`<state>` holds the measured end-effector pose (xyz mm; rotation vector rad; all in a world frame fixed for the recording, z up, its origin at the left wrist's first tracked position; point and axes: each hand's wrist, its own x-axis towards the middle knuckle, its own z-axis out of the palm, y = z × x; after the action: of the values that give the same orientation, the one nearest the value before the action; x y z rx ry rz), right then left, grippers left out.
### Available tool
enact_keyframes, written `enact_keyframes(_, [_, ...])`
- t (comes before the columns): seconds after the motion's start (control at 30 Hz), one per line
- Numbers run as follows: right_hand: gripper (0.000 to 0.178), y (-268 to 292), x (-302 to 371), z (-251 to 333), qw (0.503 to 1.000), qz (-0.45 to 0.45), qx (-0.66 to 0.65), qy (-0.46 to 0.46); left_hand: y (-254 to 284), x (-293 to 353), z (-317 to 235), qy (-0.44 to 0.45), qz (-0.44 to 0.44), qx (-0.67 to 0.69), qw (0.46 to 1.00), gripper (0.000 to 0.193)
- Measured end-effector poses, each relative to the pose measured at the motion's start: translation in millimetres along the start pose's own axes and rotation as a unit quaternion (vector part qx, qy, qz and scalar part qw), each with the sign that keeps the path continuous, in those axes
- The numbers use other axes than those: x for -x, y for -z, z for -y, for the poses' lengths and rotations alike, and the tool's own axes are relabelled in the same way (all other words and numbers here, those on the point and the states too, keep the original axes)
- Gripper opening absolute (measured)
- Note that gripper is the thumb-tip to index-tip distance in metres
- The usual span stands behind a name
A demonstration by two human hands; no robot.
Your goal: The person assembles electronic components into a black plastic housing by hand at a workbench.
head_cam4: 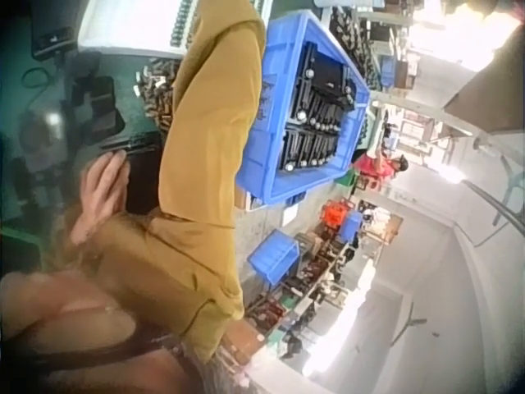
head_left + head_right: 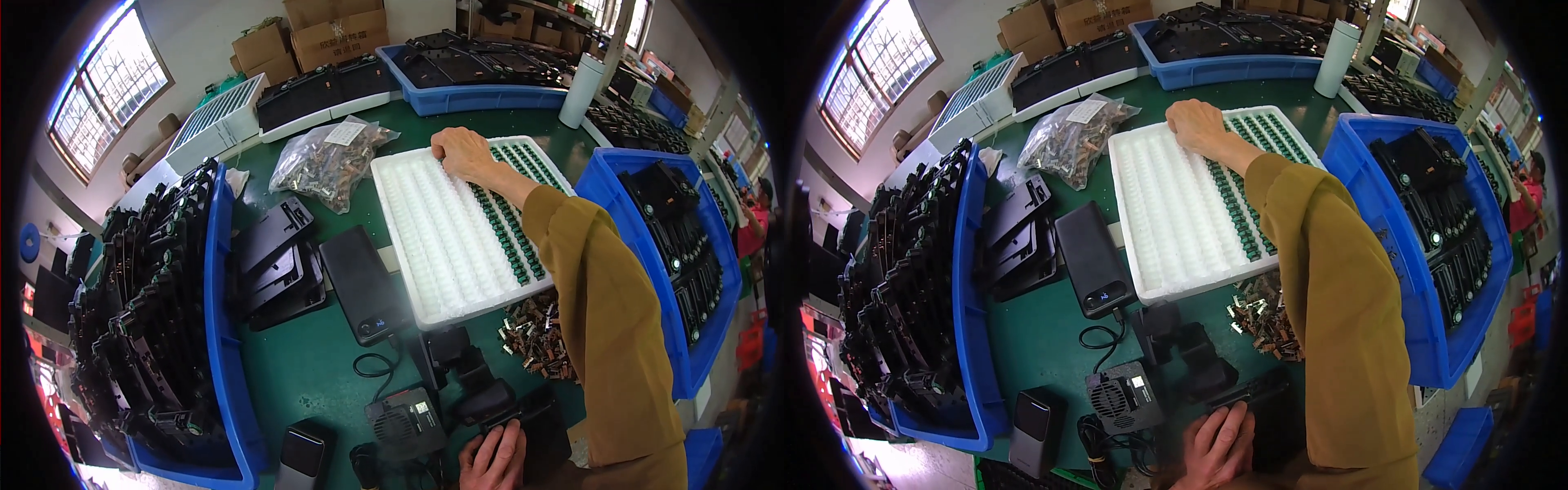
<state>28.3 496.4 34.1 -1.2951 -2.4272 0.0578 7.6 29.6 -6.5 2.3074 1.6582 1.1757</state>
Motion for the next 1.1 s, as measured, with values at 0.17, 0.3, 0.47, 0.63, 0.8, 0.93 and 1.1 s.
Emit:
enact_keyframes(0.17, [0.007, 0, -2, 2, 1.000, 0.011, 0.002, -0.002, 3, 3, -2, 0.005, 0.011, 0.003, 1.000, 0.029])
enact_keyframes(0.3, [0.010, 4, -3, -20, 0.993, 0.006, -0.110, -0.031, 3, 7, -2, -0.003, 0.011, -0.001, 1.000, 0.029])
enact_keyframes(0.47, [0.021, 43, 12, -22, 0.965, -0.050, -0.255, -0.033, -3, 4, 3, 0.001, 0.019, 0.009, 1.000, 0.034])
enact_keyframes(0.63, [0.029, 102, 73, 20, 0.928, 0.050, -0.369, -0.028, 3, -3, 0, 0.020, 0.013, -0.012, 1.000, 0.027])
enact_keyframes(0.8, [0.027, 164, 214, 61, 0.895, 0.179, -0.405, -0.053, -9, -3, 0, 0.011, -0.004, 0.004, 1.000, 0.028])
enact_keyframes(0.93, [0.027, 161, 304, 79, 0.852, 0.221, -0.457, -0.130, -6, 5, 1, 0.012, -0.005, 0.007, 1.000, 0.032])
enact_keyframes(1.1, [0.019, 137, 365, 83, 0.823, 0.145, -0.505, -0.215, -3, 3, -6, 0.012, 0.012, 0.009, 1.000, 0.034])
